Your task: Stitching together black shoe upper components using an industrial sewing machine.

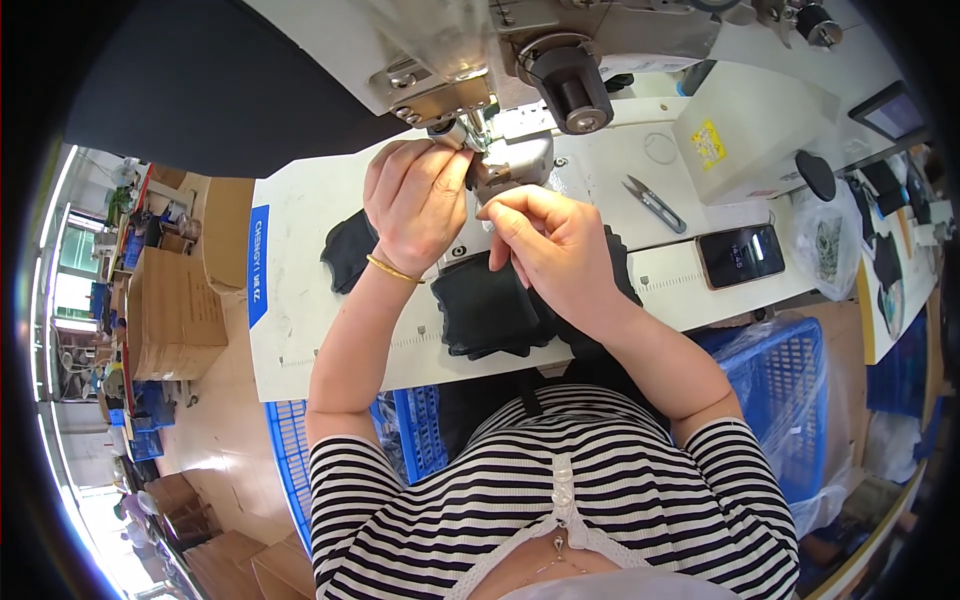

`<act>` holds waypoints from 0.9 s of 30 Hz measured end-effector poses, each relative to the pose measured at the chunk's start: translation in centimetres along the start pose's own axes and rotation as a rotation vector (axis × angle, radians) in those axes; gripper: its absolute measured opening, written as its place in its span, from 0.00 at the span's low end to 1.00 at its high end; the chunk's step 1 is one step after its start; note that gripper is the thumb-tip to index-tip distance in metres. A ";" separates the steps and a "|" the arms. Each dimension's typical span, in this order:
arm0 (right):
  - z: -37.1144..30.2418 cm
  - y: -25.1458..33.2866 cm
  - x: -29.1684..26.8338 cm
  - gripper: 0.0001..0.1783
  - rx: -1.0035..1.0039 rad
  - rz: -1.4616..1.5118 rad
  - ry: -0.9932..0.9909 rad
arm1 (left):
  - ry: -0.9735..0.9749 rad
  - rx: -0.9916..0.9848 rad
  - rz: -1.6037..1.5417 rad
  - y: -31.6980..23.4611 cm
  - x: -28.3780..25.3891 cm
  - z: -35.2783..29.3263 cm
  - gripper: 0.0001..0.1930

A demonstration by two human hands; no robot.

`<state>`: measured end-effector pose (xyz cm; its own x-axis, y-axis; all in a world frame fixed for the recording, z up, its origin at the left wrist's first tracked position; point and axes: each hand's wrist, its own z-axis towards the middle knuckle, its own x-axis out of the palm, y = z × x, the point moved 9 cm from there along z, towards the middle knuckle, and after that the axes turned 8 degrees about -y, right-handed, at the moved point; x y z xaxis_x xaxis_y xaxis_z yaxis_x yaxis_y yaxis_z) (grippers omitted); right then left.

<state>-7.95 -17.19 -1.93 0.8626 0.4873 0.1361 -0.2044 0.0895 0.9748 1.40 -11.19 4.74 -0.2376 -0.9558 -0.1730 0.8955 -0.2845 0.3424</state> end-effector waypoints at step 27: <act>-5.7 -4.3 -9.9 0.32 -0.326 -1.093 -0.233 | 0.445 -0.480 0.265 11.2 -4.2 -12.0 0.23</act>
<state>-18.25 -17.40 -8.50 0.7104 -0.1563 -0.6863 0.6206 0.5990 0.5060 16.95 -9.46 -1.74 0.0968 -0.8382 -0.5367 0.9933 0.1158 -0.0017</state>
